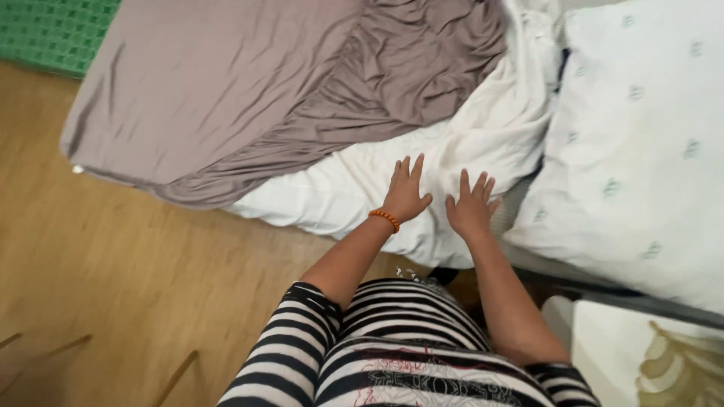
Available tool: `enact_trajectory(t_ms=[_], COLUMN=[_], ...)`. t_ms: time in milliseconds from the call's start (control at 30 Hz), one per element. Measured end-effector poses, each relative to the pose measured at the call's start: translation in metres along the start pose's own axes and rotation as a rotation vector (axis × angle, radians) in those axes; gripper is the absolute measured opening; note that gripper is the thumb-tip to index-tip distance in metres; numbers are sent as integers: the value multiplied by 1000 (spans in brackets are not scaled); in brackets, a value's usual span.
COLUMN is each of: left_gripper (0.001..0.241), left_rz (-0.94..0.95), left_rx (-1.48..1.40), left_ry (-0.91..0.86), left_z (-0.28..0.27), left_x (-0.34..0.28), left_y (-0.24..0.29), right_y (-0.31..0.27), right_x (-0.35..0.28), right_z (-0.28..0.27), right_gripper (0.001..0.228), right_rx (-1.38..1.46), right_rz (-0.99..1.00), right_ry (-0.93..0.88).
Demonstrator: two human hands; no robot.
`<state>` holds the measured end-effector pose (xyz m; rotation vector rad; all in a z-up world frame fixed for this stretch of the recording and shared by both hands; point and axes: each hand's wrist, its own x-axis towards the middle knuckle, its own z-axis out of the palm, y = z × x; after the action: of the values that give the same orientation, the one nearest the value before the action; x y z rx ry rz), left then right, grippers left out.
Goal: The person folds a patterned pillowcase and a white pillowcase on the bed, then places them on a nearby chair. They then fold a dark blue pillowcase with a moon and star pattern and place it on the bed. Finally, they fold a large brown fitted sheet and place it on the chair.
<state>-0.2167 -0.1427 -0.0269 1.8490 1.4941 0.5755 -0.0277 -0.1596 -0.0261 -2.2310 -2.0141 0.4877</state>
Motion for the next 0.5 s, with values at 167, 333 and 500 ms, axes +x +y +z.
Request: enact_trajectory(t_ms=[167,333,500], left_gripper=[102,100,99], left_rz=[-5,-88,-182], left_rx=[-6,6,77], left_ry=[135,246,252], left_z=[-48,-84,-118], left_x=[-45,-99,-142], left_y=[-81,-149,-194], right_y=[-94,-170,-232], right_x=[-23,-39,-40], right_z=[47,86,117], right_gripper=[78,80,80], right_rx=[-42,-63,-98], right_rz=[-91,-199,-320], right_ry=[-74,-176,-308])
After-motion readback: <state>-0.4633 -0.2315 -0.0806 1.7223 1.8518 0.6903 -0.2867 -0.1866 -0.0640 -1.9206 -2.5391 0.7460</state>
